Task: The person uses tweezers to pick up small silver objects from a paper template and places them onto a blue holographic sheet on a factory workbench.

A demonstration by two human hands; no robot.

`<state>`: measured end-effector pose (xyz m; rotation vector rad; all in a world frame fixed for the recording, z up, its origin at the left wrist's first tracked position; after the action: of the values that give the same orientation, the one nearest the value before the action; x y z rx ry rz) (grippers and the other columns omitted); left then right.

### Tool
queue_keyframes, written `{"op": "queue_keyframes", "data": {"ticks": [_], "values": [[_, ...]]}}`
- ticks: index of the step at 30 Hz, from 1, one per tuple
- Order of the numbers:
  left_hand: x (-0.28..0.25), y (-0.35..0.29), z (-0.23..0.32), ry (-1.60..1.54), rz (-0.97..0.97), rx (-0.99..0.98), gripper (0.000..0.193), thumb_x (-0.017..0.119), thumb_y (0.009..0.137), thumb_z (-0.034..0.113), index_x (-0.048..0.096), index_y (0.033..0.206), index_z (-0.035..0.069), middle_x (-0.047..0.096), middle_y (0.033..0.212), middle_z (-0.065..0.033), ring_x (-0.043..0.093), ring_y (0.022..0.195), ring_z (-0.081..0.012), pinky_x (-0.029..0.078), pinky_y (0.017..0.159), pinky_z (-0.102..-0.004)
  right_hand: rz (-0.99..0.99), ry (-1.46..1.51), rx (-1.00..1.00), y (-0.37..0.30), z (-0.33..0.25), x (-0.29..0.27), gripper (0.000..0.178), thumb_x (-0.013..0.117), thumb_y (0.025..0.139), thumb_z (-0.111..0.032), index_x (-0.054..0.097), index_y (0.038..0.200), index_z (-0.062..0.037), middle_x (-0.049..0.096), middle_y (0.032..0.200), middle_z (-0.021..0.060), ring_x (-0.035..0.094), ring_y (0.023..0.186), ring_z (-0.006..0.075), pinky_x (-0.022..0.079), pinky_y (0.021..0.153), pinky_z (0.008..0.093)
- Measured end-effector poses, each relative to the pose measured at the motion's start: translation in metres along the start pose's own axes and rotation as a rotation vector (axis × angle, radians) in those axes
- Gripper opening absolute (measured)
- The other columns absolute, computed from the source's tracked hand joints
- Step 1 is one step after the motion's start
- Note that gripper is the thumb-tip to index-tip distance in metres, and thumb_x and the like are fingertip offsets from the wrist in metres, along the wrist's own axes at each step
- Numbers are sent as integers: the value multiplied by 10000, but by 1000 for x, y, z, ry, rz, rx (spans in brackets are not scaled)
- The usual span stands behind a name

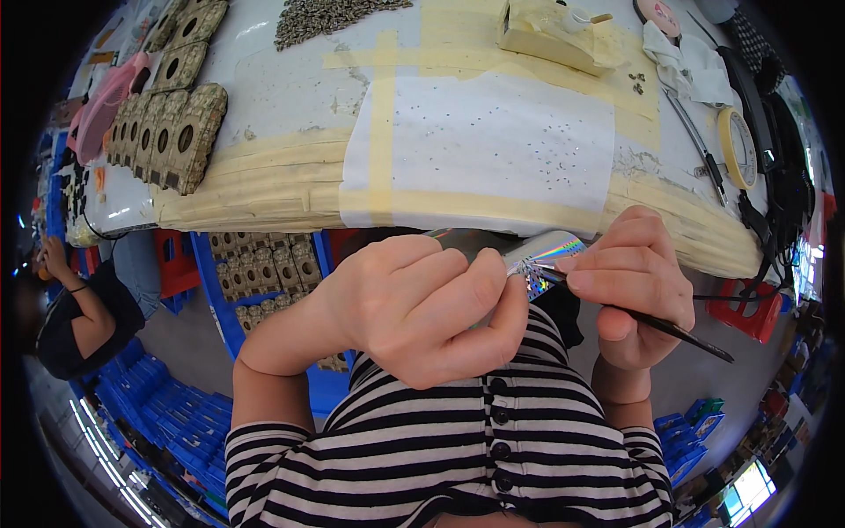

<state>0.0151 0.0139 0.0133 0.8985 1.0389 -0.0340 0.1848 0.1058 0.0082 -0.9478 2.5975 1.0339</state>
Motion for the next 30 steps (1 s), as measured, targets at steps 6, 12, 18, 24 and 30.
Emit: {"op": "queue_keyframes", "data": {"ticks": [6,12,18,24,30], "values": [[-5,5,-22,-368,29,-378,160,736,779,16,662,921,6,655,867,-92,611,640,-146,465,547,-221,147,-30,-71,1,-8,-8,397,596,886,-475,714,936,-100,720,883,29,574,716,174,420,628,295],[15,-4,-37,-1031,143,-1051,94,632,933,59,590,980,-11,634,830,-2,553,769,-28,450,667,-180,70,-264,-105,8,-20,3,353,619,853,-473,721,942,-146,721,908,-17,572,752,152,436,645,292],[14,-2,-38,-1091,191,-1097,105,605,958,86,582,986,-12,626,825,1,532,742,-25,437,641,-177,-25,-349,-87,14,-19,13,364,616,859,-447,723,949,-111,712,894,16,580,771,192,441,680,324],[16,-6,-40,-1081,129,-1089,125,601,966,103,574,1005,-12,637,838,-6,539,753,-25,441,642,-174,-46,-391,-89,17,-17,17,382,600,869,-445,718,946,-90,714,885,32,582,775,207,447,678,325],[16,-3,-38,-1143,202,-1091,123,602,965,101,576,995,-15,637,830,-7,541,752,-24,444,641,-175,-43,-394,-76,18,-19,17,377,609,861,-442,722,937,-91,718,886,33,581,777,206,445,679,323]]}}
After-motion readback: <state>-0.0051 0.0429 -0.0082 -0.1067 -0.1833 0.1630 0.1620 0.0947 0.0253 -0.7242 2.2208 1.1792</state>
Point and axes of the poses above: each hand's wrist, its own y-axis towards the middle knuckle, its own x-axis out of the palm, z = x × y, the point moved 4 cm from there along y, towards the middle knuckle
